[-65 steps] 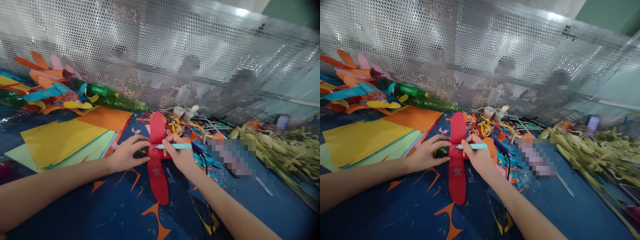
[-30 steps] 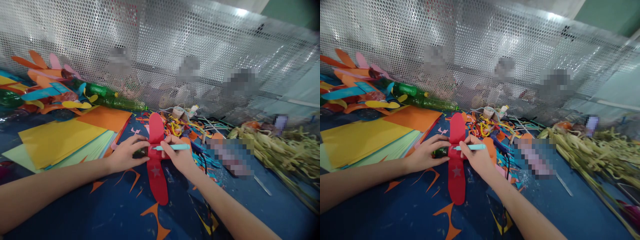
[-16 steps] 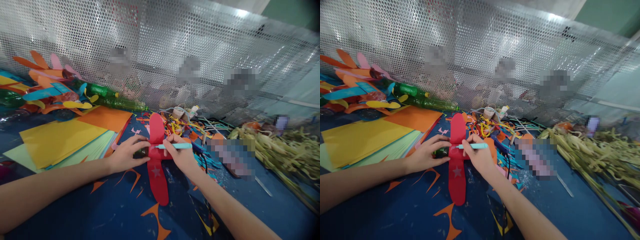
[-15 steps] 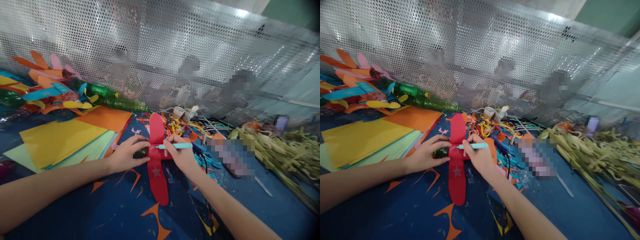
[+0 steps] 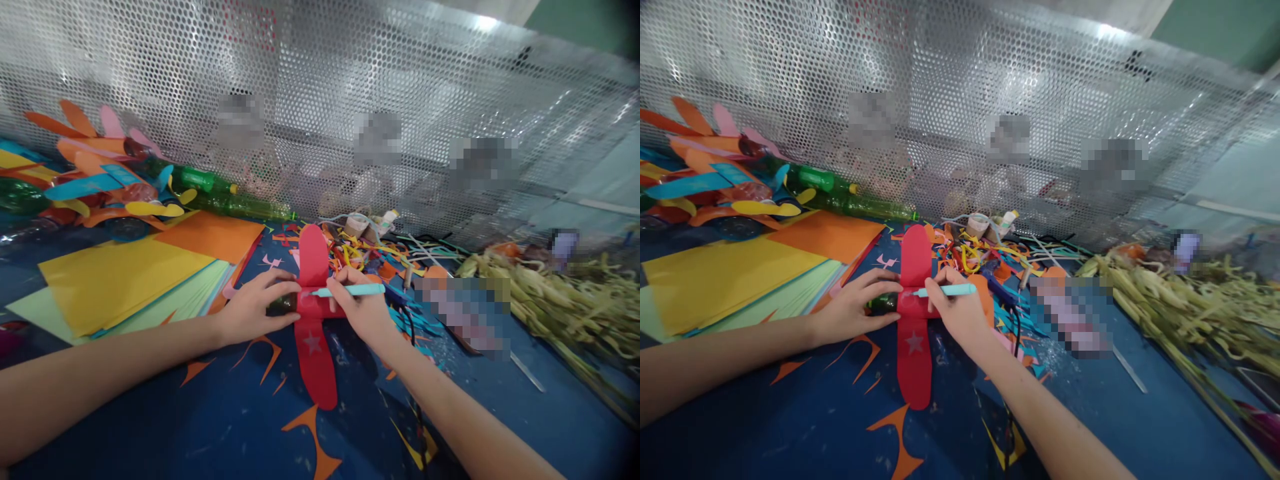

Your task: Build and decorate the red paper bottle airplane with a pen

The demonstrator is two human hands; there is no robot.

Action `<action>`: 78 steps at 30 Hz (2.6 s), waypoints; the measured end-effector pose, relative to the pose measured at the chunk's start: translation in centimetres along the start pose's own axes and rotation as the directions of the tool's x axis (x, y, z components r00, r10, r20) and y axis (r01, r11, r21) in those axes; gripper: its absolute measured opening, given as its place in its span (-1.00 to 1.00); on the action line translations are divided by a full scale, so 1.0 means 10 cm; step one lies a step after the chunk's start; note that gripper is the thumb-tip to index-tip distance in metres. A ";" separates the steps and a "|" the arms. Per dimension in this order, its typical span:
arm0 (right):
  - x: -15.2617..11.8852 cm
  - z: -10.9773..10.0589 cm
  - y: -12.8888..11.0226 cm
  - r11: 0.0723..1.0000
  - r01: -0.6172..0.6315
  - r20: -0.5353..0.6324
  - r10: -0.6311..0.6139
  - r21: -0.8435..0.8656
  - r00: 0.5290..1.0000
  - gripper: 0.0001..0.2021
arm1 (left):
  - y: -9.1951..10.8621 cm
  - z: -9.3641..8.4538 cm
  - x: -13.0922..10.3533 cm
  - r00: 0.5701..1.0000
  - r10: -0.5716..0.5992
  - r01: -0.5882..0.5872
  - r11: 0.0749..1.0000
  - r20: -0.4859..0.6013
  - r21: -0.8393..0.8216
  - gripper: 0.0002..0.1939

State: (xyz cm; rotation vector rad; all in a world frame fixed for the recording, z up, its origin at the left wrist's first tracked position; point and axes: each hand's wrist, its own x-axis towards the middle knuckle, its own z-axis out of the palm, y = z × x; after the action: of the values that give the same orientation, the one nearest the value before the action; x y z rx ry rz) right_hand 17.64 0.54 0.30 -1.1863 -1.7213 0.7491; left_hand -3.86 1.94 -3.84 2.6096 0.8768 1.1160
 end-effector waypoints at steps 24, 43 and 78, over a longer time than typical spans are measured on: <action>-0.02 0.02 0.02 0.997 -0.017 0.063 0.013 0.074 0.998 -0.78 | 0.01 0.00 0.01 1.000 -0.013 0.013 1.000 -0.003 0.002 -0.67; 0.00 0.01 0.02 0.999 -0.004 0.017 0.003 0.034 1.000 -0.76 | 0.00 0.00 0.00 1.000 -0.009 0.008 1.000 0.025 0.009 -0.65; -0.04 0.02 0.05 0.976 -0.093 0.173 0.059 0.195 0.983 -0.79 | -0.01 0.00 0.00 1.000 -0.005 0.005 1.000 0.010 -0.003 -0.66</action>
State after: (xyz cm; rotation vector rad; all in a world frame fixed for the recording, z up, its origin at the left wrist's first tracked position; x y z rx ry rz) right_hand 17.72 0.32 -0.37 -1.0788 -1.6944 1.0705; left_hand -3.88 2.02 -3.92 2.6072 0.8783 1.1017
